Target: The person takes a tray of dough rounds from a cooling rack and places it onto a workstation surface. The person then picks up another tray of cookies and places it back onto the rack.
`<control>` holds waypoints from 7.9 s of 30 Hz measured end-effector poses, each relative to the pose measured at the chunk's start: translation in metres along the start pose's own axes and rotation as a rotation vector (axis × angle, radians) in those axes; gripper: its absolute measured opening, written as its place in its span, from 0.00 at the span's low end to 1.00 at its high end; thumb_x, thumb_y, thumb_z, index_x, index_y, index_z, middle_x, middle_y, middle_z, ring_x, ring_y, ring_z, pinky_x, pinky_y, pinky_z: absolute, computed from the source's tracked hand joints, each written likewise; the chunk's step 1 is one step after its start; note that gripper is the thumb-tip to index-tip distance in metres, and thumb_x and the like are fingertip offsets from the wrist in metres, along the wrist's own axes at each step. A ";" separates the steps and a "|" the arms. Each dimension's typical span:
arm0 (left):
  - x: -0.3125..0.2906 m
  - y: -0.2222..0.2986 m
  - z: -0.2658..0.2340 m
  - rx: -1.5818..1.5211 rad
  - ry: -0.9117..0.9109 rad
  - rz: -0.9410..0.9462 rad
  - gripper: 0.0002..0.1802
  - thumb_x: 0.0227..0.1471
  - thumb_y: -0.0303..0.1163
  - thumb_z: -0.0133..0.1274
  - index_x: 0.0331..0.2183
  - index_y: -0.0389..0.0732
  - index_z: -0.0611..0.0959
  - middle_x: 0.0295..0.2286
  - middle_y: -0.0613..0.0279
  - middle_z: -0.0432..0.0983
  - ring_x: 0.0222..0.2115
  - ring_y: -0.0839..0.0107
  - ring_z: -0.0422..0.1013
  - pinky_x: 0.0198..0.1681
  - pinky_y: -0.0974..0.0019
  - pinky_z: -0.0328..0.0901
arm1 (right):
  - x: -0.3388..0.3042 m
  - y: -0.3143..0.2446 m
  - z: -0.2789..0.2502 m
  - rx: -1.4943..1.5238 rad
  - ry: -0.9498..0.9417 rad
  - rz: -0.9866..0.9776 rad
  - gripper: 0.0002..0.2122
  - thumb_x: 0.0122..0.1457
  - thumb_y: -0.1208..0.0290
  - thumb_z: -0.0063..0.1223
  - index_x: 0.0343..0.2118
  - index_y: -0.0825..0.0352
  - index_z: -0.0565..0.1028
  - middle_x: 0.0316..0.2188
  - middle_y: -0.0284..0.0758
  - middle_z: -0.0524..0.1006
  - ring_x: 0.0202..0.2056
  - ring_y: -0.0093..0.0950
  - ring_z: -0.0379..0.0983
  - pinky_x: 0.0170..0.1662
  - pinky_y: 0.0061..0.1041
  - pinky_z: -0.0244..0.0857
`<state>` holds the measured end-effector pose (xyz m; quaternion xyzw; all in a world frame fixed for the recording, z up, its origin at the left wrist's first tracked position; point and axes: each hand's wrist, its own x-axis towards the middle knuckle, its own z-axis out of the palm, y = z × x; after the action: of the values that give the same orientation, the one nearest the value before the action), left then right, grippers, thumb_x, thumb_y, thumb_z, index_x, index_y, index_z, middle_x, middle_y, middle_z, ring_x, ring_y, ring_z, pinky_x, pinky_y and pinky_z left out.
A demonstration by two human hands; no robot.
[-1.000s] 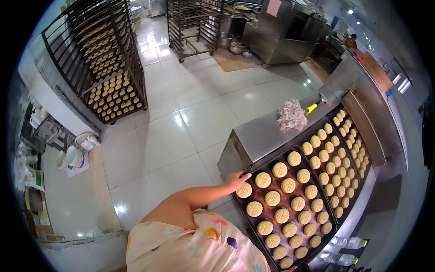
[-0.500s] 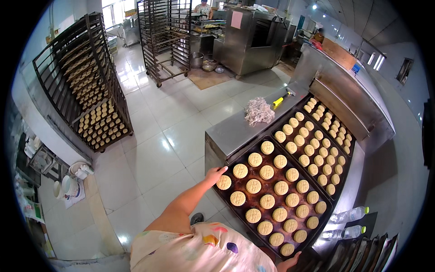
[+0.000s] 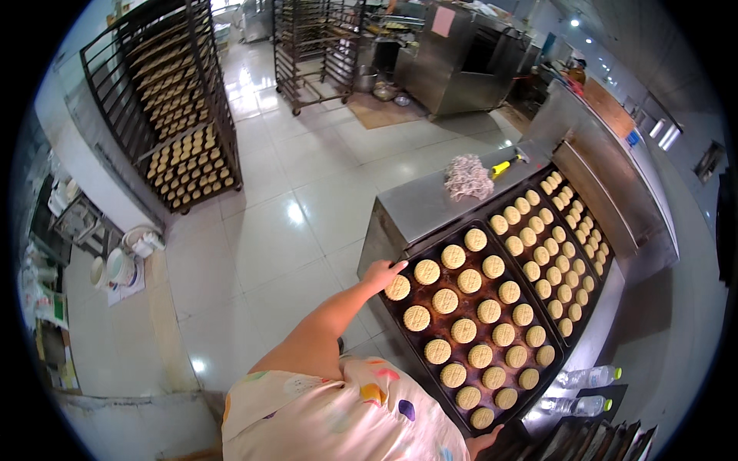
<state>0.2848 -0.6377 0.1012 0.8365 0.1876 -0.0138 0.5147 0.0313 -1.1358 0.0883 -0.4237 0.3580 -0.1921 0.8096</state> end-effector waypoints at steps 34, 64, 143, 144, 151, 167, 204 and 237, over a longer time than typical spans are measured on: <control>0.010 0.015 0.005 -0.199 -0.065 0.041 0.28 0.50 0.49 0.48 0.29 0.27 0.77 0.23 0.56 0.73 0.25 0.72 0.62 0.34 0.65 0.60 | 0.009 0.004 0.018 -0.287 0.485 -0.401 0.18 0.53 0.61 0.52 0.31 0.76 0.74 0.29 0.31 0.71 0.31 0.22 0.62 0.38 0.22 0.58; 0.012 0.014 0.009 0.123 0.139 0.220 0.36 0.47 0.57 0.44 0.23 0.26 0.78 0.19 0.44 0.73 0.22 0.53 0.69 0.30 0.55 0.61 | -0.004 -0.002 0.032 -0.740 0.763 -0.430 0.24 0.52 0.51 0.47 0.32 0.76 0.74 0.30 0.50 0.74 0.34 0.43 0.71 0.39 0.34 0.62; 0.006 0.031 0.004 0.303 0.175 0.059 0.35 0.46 0.61 0.40 0.19 0.34 0.79 0.21 0.46 0.73 0.27 0.50 0.70 0.31 0.53 0.64 | 0.008 -0.007 0.033 -0.834 0.641 -0.452 0.28 0.53 0.50 0.46 0.34 0.80 0.73 0.34 0.54 0.73 0.32 0.42 0.68 0.41 0.30 0.60; 0.007 0.030 0.004 0.308 0.185 0.081 0.36 0.46 0.61 0.40 0.18 0.34 0.78 0.21 0.45 0.73 0.26 0.49 0.70 0.30 0.53 0.64 | 0.009 -0.008 0.035 -0.841 0.649 -0.420 0.27 0.54 0.51 0.45 0.35 0.80 0.72 0.34 0.54 0.73 0.33 0.41 0.69 0.42 0.30 0.60; 0.005 0.039 0.004 0.328 0.144 0.055 0.36 0.46 0.62 0.39 0.19 0.33 0.78 0.23 0.45 0.73 0.27 0.49 0.70 0.32 0.53 0.64 | 0.008 -0.005 0.032 -0.735 0.621 -0.446 0.27 0.54 0.52 0.46 0.36 0.81 0.72 0.34 0.53 0.73 0.34 0.41 0.69 0.42 0.29 0.60; 0.011 0.031 0.014 0.293 0.162 0.059 0.38 0.43 0.63 0.42 0.21 0.32 0.80 0.22 0.43 0.73 0.27 0.48 0.70 0.31 0.52 0.63 | 0.014 0.002 0.023 -0.614 0.598 -0.536 0.24 0.54 0.55 0.49 0.35 0.80 0.72 0.31 0.50 0.75 0.28 0.33 0.68 0.38 0.31 0.62; 0.015 0.033 0.010 -0.915 -0.530 -0.329 0.35 0.50 0.57 0.40 0.48 0.37 0.64 0.42 0.47 0.65 0.44 0.50 0.63 0.48 0.46 0.59 | -0.020 -0.032 0.051 0.198 -0.097 -0.021 0.12 0.51 0.75 0.52 0.37 0.70 0.65 0.31 0.37 0.71 0.30 0.29 0.72 0.35 0.30 0.71; 0.016 0.056 0.034 -0.923 -0.481 -0.399 0.40 0.47 0.62 0.39 0.48 0.35 0.63 0.45 0.43 0.62 0.45 0.50 0.63 0.47 0.48 0.61 | 0.000 -0.023 0.061 0.320 -0.093 0.010 0.12 0.52 0.71 0.51 0.39 0.66 0.65 0.34 0.33 0.70 0.35 0.28 0.70 0.39 0.28 0.70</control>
<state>0.3237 -0.6850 0.1293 0.4458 0.2063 -0.2179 0.8434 0.0760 -1.1157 0.1309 -0.2960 0.2872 -0.2228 0.8833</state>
